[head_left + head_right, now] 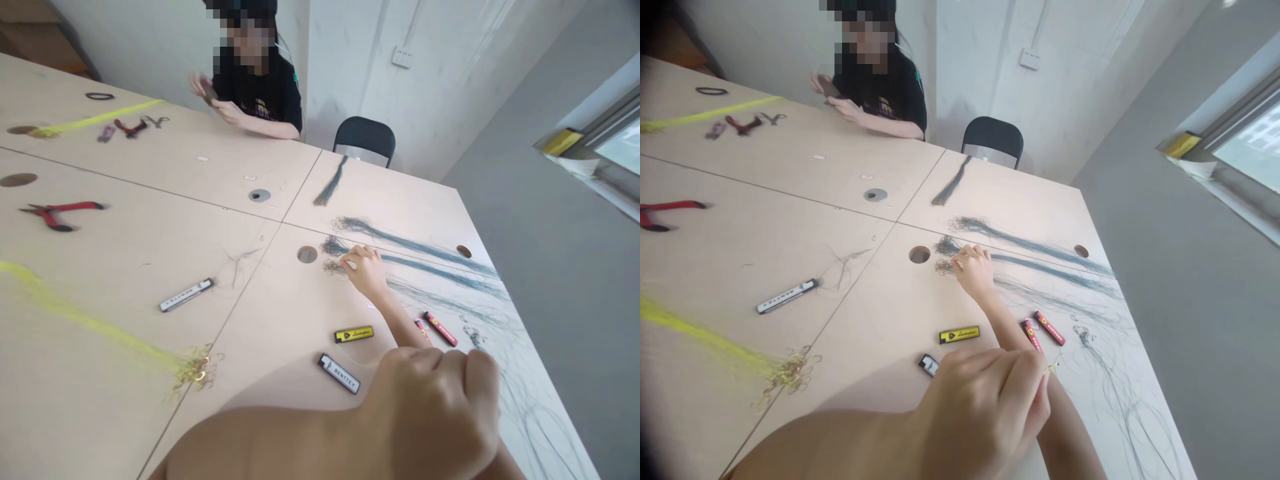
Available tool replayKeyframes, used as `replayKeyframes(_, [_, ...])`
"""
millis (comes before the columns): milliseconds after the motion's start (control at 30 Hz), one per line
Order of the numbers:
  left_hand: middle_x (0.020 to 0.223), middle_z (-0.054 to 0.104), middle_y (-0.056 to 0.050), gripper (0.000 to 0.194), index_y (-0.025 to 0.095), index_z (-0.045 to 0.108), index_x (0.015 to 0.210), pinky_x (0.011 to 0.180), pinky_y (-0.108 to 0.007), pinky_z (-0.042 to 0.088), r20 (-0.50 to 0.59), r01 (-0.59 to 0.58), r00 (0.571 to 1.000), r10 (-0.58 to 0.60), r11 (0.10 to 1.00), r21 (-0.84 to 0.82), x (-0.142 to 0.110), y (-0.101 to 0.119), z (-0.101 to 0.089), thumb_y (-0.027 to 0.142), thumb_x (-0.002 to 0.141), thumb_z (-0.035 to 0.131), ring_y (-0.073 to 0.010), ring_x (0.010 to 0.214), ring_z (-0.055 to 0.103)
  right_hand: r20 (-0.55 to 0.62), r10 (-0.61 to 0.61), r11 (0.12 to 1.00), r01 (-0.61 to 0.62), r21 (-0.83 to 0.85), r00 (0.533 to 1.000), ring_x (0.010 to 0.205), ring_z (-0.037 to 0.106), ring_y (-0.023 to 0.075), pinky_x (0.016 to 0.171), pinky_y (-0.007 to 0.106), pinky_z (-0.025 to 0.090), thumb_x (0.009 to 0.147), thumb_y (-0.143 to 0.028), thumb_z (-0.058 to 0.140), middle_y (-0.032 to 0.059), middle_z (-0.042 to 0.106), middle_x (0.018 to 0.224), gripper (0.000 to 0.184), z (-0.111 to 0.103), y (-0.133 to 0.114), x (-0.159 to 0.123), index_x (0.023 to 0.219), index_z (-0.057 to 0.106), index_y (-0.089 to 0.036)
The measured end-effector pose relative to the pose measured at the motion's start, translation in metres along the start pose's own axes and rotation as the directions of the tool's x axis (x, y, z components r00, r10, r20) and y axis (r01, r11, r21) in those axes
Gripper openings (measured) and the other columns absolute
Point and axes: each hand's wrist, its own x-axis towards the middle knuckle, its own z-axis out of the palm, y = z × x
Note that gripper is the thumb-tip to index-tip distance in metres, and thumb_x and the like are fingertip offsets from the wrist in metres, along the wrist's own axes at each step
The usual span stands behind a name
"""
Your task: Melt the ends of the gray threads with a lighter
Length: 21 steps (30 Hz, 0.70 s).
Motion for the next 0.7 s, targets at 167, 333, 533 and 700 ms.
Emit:
replayKeyframes(167, [0.049, 0.043, 0.004, 0.022, 0.017, 0.051, 0.063, 0.04, -0.03, 0.028, 0.016, -0.001, 1.0, 0.001, 1.0, -0.005, 0.001, -0.002, -0.001, 0.0, 0.077, 0.051, -0.0105, 0.04, 0.042, 0.023, -0.01, 1.0, 0.009, 0.015, 1.0, 0.104, 0.053, 0.0262, 0.09, 0.039, 0.034, 0.097, -0.02, 0.058, 0.0096, 0.071, 0.104, 0.021, 0.003, 0.002, 0.001, 0.092, 0.078, -0.019])
replayKeyframes(333, [0.049, 0.045, 0.004, 0.021, 0.017, 0.051, 0.063, 0.039, -0.03, 0.027, 0.036, -0.019, 0.999, 0.019, 1.0, -0.009, 0.002, -0.003, -0.002, 0.001, 0.076, 0.053, -0.0102, 0.041, 0.043, -0.001, -0.004, 1.0, 0.004, 0.03, 1.0, 0.104, 0.054, 0.0264, 0.09, 0.039, 0.034, 0.096, -0.017, 0.057, 0.0107, 0.071, 0.102, 0.021, 0.005, 0.001, 0.001, 0.09, 0.078, -0.016])
replayKeyframes(533, [0.048, 0.045, 0.005, 0.019, 0.018, 0.05, 0.062, 0.038, -0.029, 0.027, 0.011, -0.002, 1.0, 0.001, 0.999, 0.041, 0.0, -0.001, 0.0, 0.003, 0.071, 0.058, -0.0103, 0.04, 0.042, -0.092, 0.017, 0.996, -0.008, 0.093, 0.996, 0.103, 0.057, 0.026, 0.09, 0.039, 0.037, 0.096, -0.021, 0.06, 0.0096, 0.07, 0.102, 0.018, 0.011, 0.003, 0.003, 0.095, 0.078, -0.02])
replayKeyframes(700, [0.049, 0.047, 0.006, 0.021, 0.018, 0.05, 0.063, 0.037, -0.029, 0.027, 0.046, -0.022, 0.999, 0.021, 1.0, 0.021, 0.001, -0.002, -0.002, 0.005, 0.067, 0.065, -0.0095, 0.04, 0.043, -0.155, 0.031, 0.98, 0.001, 0.199, 0.987, 0.099, 0.059, 0.0266, 0.088, 0.039, 0.039, 0.094, -0.021, 0.062, 0.0094, 0.07, 0.098, 0.016, 0.022, 0.005, 0.008, 0.091, 0.078, -0.02])
